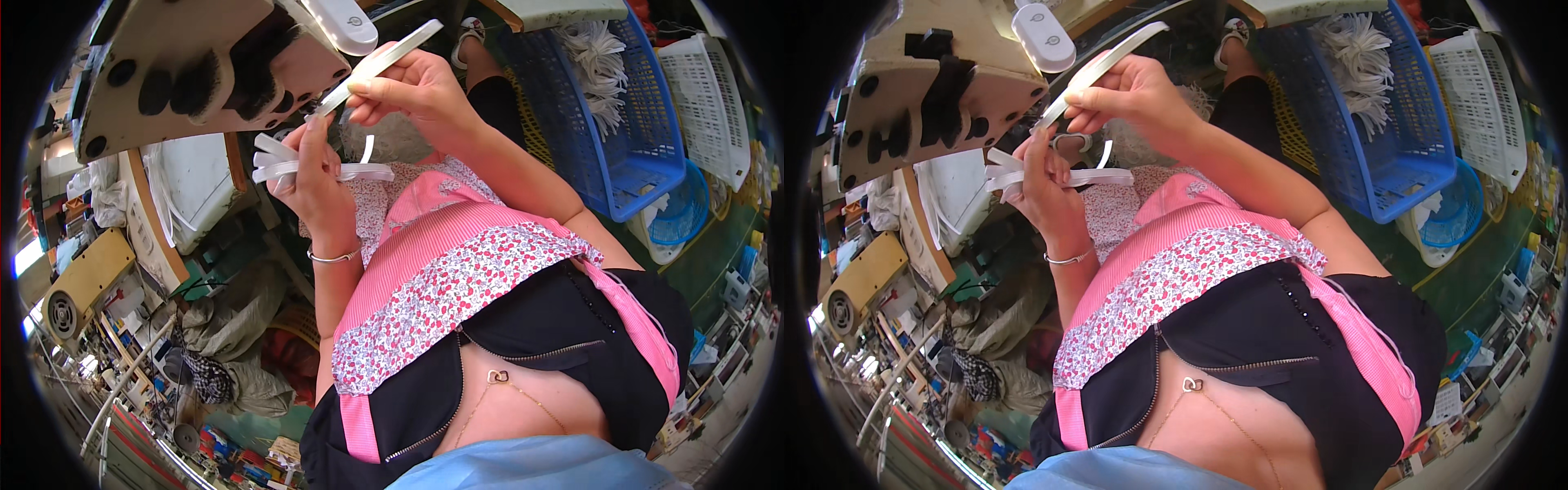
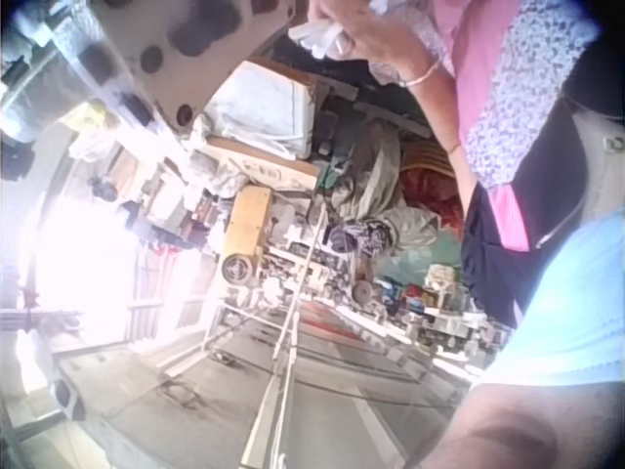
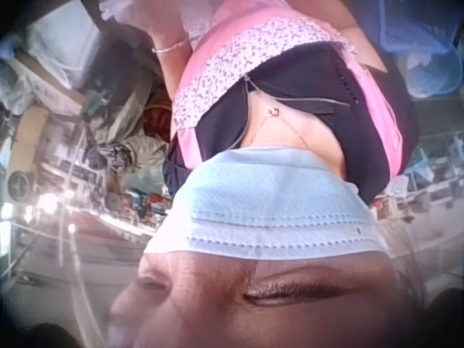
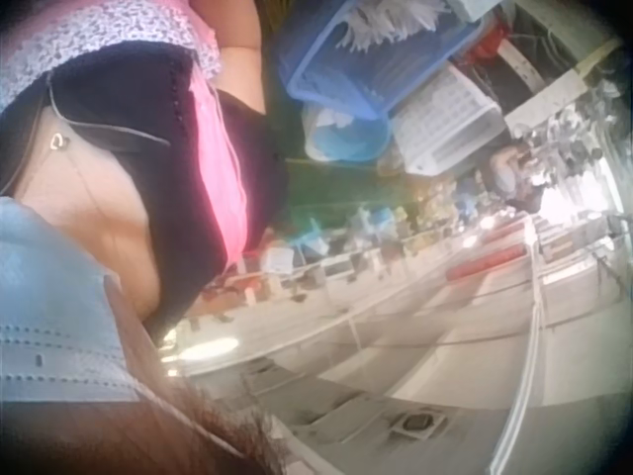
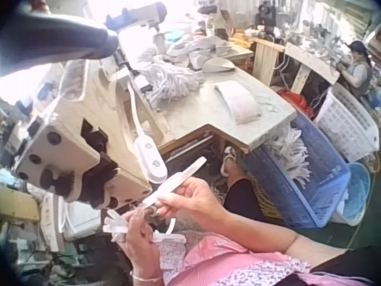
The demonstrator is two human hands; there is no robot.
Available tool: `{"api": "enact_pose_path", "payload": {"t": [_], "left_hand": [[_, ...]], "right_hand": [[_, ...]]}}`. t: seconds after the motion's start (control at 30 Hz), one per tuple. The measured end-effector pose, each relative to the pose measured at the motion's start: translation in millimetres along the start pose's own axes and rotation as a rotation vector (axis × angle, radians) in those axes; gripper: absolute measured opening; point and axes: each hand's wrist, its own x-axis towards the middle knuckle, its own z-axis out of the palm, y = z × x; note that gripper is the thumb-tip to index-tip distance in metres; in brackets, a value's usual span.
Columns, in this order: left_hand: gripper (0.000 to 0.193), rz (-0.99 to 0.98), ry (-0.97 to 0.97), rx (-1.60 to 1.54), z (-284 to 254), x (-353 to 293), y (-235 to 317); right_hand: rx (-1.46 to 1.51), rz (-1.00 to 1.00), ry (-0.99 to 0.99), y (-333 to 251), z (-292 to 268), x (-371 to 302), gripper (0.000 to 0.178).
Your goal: Sort and count stacks of white shoe lining or stiffening components.
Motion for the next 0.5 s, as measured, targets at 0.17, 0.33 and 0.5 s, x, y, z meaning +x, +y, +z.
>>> {"api": "enact_pose_path", "payload": {"t": [0.17,0.33,0.5], "left_hand": [[0.012,-0.021,0.072,-0.097,-11,-1,3],[0.018,0.018,0.080,-0.020,-30,3,8],[0.020,-0.112,0.101,-0.206,-50,8,13]], "right_hand": [[0.006,0.017,-0.035,4,5,2,0.023],[0.037,0.006,-0.008,5,4,3,0.023],[0.031,0.053,-0.023,6,10,2,0.023]]}}
